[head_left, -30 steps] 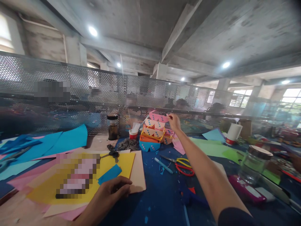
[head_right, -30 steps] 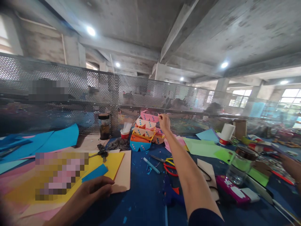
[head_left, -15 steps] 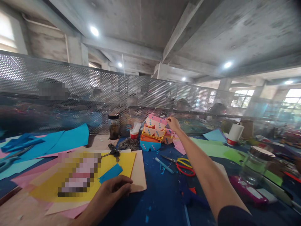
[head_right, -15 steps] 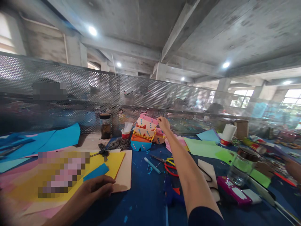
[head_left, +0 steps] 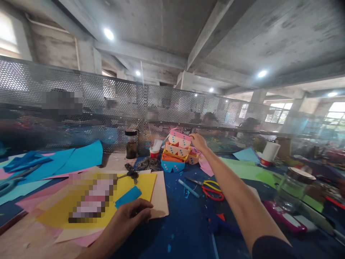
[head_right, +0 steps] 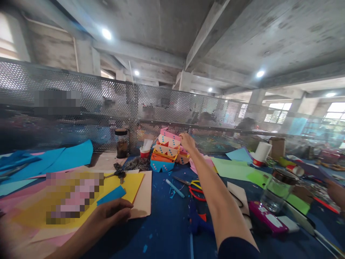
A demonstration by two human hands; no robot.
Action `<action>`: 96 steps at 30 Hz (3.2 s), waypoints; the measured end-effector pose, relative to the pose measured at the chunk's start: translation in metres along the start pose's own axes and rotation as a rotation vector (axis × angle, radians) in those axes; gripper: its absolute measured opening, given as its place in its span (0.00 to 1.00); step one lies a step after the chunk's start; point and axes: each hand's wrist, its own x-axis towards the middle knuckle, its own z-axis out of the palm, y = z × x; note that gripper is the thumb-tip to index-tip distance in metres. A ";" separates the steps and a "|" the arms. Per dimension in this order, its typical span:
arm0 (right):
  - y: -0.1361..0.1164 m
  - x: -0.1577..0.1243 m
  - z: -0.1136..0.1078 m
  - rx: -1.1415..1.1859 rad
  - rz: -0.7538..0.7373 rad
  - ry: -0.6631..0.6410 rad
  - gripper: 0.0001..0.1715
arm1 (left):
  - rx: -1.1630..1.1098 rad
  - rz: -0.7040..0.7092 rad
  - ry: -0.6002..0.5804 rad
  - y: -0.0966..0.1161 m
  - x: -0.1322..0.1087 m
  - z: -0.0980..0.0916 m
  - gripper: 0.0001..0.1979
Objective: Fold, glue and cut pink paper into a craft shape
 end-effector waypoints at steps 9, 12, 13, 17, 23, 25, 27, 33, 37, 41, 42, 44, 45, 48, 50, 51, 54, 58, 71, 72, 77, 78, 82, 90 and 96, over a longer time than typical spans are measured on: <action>-0.003 -0.049 -0.054 -0.007 -0.031 0.042 0.21 | 0.003 -0.006 0.038 0.010 -0.001 0.000 0.30; 0.004 -0.098 -0.083 0.020 -0.101 -0.044 0.15 | -0.006 -0.001 0.041 0.007 0.000 -0.001 0.30; 0.008 -0.119 -0.093 0.029 -0.113 -0.083 0.11 | -0.012 0.000 0.042 0.005 0.001 -0.002 0.30; 0.022 -0.210 -0.129 0.053 -0.099 -0.243 0.10 | -0.047 -0.004 0.043 0.001 0.003 -0.003 0.31; 0.028 -0.310 -0.143 0.103 -0.074 -0.455 0.10 | -0.045 0.022 0.059 0.006 0.003 -0.003 0.29; 0.028 -0.325 -0.138 0.106 -0.076 -0.481 0.12 | -0.035 0.035 0.071 0.006 0.003 -0.003 0.28; 0.028 -0.333 -0.131 0.098 -0.076 -0.487 0.15 | -0.026 0.043 0.073 0.005 0.004 -0.002 0.28; 0.030 -0.338 -0.116 0.075 -0.056 -0.449 0.20 | 0.013 0.062 0.070 -0.001 0.005 -0.003 0.28; 0.031 -0.343 -0.112 0.089 -0.062 -0.404 0.23 | 0.043 0.075 0.072 -0.003 0.006 -0.004 0.28; 0.035 -0.350 -0.113 0.104 -0.056 -0.334 0.21 | 0.076 0.092 0.084 0.001 0.006 -0.004 0.29; 0.038 -0.350 -0.114 0.103 -0.046 -0.310 0.21 | 0.094 0.099 0.089 0.002 0.005 -0.004 0.29; 0.044 -0.347 -0.117 0.096 -0.020 -0.252 0.21 | 0.141 0.117 0.101 0.006 0.004 -0.005 0.29; 0.048 -0.343 -0.117 0.090 -0.005 -0.220 0.21 | 0.168 0.128 0.109 0.007 0.004 -0.006 0.29; 0.062 -0.324 -0.117 0.064 0.033 -0.132 0.21 | 0.241 0.154 0.143 0.011 0.002 -0.010 0.30; 0.070 -0.308 -0.112 0.039 0.054 -0.095 0.21 | 0.296 0.174 0.175 0.012 0.002 -0.012 0.30; 0.073 -0.300 -0.109 0.025 0.062 -0.085 0.22 | 0.330 0.191 0.190 0.012 0.002 -0.013 0.30; 0.081 -0.281 -0.095 -0.018 0.073 -0.091 0.21 | 0.451 0.258 0.208 0.010 0.002 -0.013 0.28; 0.088 -0.272 -0.077 -0.084 0.083 -0.119 0.20 | 0.617 0.269 0.189 0.002 0.005 -0.009 0.32; 0.100 -0.278 -0.062 -0.143 0.092 -0.121 0.14 | 0.821 0.208 0.182 -0.007 0.003 -0.008 0.22; 0.099 -0.278 -0.063 -0.140 0.092 -0.108 0.14 | 0.819 0.221 0.184 -0.007 0.003 -0.010 0.19; 0.076 -0.277 -0.078 -0.100 0.059 0.019 0.19 | 0.787 0.283 0.208 -0.004 0.003 -0.015 0.15; 0.067 -0.275 -0.083 -0.079 0.038 0.044 0.20 | 0.777 0.284 0.226 -0.004 0.003 -0.015 0.15; 0.014 -0.268 -0.094 0.076 -0.101 0.058 0.16 | 0.727 0.297 0.296 -0.002 0.001 -0.013 0.15; -0.118 -0.258 -0.073 0.408 -0.372 -0.319 0.08 | 0.661 0.352 0.384 -0.002 -0.001 -0.016 0.13; -0.159 -0.245 -0.043 0.204 -0.426 -0.508 0.14 | 0.615 0.369 0.428 -0.003 0.001 -0.017 0.12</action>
